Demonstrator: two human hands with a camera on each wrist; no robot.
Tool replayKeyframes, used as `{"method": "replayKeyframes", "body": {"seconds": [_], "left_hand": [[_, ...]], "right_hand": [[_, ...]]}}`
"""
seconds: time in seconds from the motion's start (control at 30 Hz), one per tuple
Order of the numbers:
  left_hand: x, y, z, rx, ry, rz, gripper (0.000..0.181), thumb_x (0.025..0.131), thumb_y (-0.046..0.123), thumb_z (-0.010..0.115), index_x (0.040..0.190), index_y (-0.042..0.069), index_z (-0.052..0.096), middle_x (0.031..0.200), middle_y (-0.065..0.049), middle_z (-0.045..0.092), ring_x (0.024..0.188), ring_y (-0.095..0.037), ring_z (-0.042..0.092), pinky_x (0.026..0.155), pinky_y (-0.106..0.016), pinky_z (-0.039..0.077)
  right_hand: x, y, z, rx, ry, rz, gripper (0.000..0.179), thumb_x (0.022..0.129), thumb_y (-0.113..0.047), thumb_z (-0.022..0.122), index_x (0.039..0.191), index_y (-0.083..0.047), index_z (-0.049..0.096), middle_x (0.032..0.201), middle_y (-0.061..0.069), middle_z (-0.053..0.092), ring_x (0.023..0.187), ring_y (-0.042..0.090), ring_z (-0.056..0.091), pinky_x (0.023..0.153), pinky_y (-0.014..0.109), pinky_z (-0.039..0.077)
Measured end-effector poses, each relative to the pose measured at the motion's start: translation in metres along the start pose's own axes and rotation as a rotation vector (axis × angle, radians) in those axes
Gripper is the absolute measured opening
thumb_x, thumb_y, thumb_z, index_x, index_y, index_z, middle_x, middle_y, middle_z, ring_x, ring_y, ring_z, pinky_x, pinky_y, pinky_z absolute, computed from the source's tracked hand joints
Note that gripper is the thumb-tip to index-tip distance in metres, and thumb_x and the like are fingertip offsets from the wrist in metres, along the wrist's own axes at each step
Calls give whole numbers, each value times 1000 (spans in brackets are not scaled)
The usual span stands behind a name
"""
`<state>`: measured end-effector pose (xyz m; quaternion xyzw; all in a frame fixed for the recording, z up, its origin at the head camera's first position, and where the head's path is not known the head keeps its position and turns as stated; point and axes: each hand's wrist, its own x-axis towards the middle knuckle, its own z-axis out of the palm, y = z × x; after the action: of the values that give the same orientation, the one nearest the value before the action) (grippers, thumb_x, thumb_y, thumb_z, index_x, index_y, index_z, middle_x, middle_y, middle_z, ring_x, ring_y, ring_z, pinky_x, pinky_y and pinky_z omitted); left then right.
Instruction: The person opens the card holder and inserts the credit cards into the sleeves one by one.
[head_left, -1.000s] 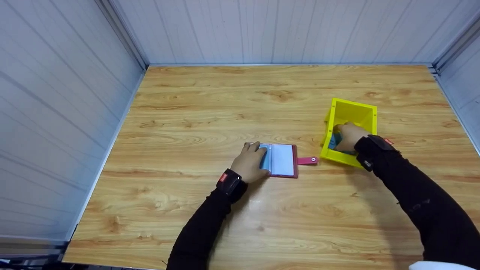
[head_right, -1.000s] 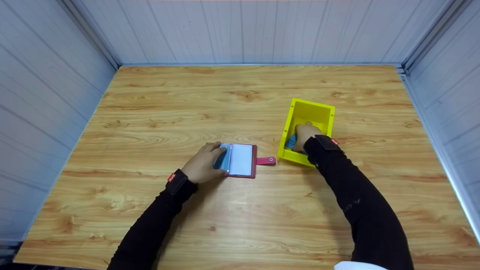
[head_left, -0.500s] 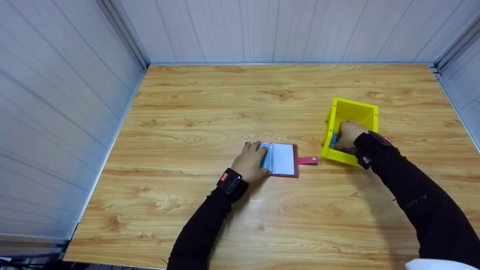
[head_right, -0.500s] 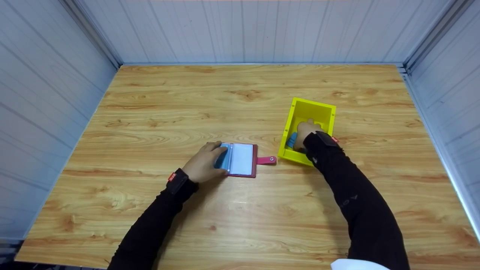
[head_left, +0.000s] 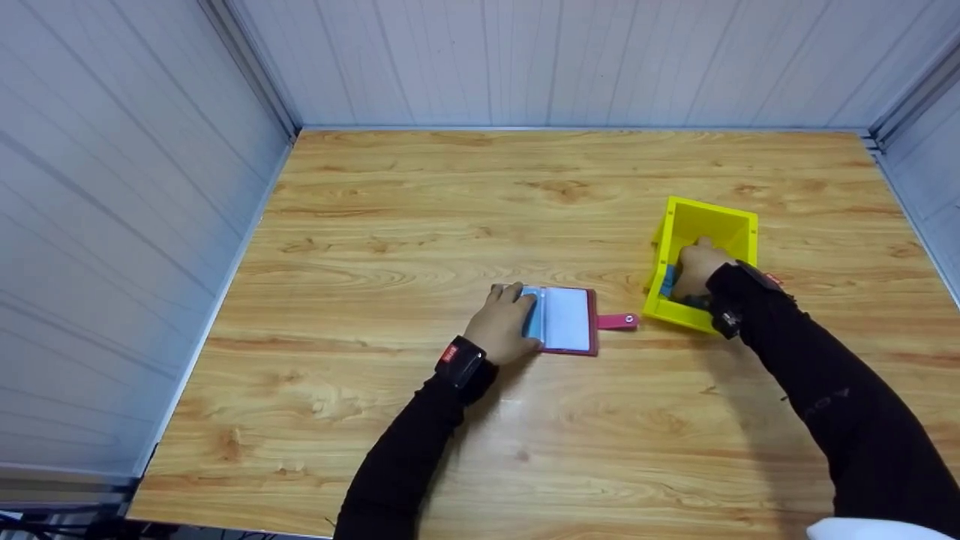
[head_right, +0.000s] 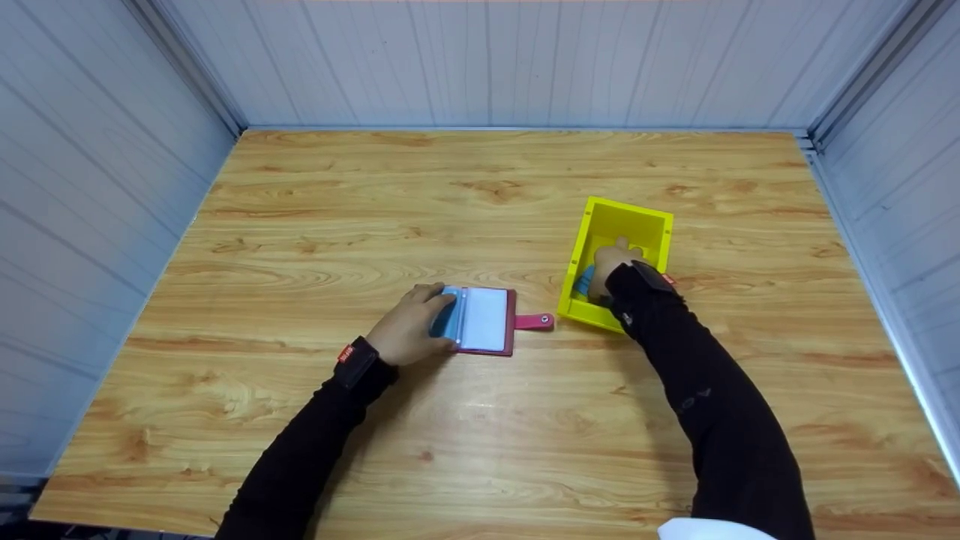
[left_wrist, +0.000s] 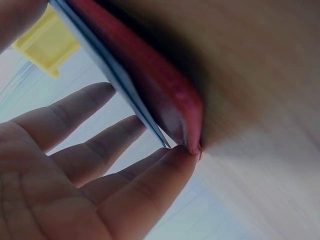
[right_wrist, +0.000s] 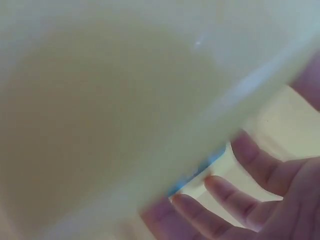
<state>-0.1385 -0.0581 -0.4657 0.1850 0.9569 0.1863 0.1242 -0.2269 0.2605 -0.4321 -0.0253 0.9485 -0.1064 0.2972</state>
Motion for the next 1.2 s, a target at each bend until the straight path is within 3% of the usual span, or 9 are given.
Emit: {"method": "replayKeyframes", "body": {"seconds": [0.3, 0.8, 1.0, 1.2], "left_hand": [[0, -1, 0, 3, -6, -1, 74, 83, 34, 77, 144, 7, 47, 154, -21, 36, 143, -46, 30, 113, -51, 37], [2, 0, 0, 13, -14, -16, 76, 82, 35, 77, 145, 7, 46, 155, -20, 35, 144, -45, 29, 114, -50, 36], [1, 1, 0, 6, -12, -14, 75, 82, 35, 78, 145, 7, 47, 155, -19, 35, 144, -45, 29, 115, -49, 36], [1, 1, -1, 5, -5, -7, 74, 83, 34, 77, 144, 7, 47, 155, -20, 35, 144, -45, 29, 113, -50, 38]], "right_hand": [[0, -1, 0, 7, 47, -23, 52, 77, -16, 75, 115, 9, 51, 104, 24, 41, 93, 39, 41, 83, 48, 39], [3, -2, -3, 55, -27, -5, 43, 81, -14, 71, 113, 5, 50, 100, 18, 55, 89, 32, 51, 76, 37, 44], [1, -2, -4, 48, -35, -1, 32, 79, -12, 73, 101, 4, 56, 87, 12, 54, 80, 27, 52, 68, 31, 44], [-1, -4, -5, 47, 30, 1, 64, 78, -15, 74, 124, 10, 39, 107, 28, 53, 91, 36, 50, 82, 46, 45]]}}
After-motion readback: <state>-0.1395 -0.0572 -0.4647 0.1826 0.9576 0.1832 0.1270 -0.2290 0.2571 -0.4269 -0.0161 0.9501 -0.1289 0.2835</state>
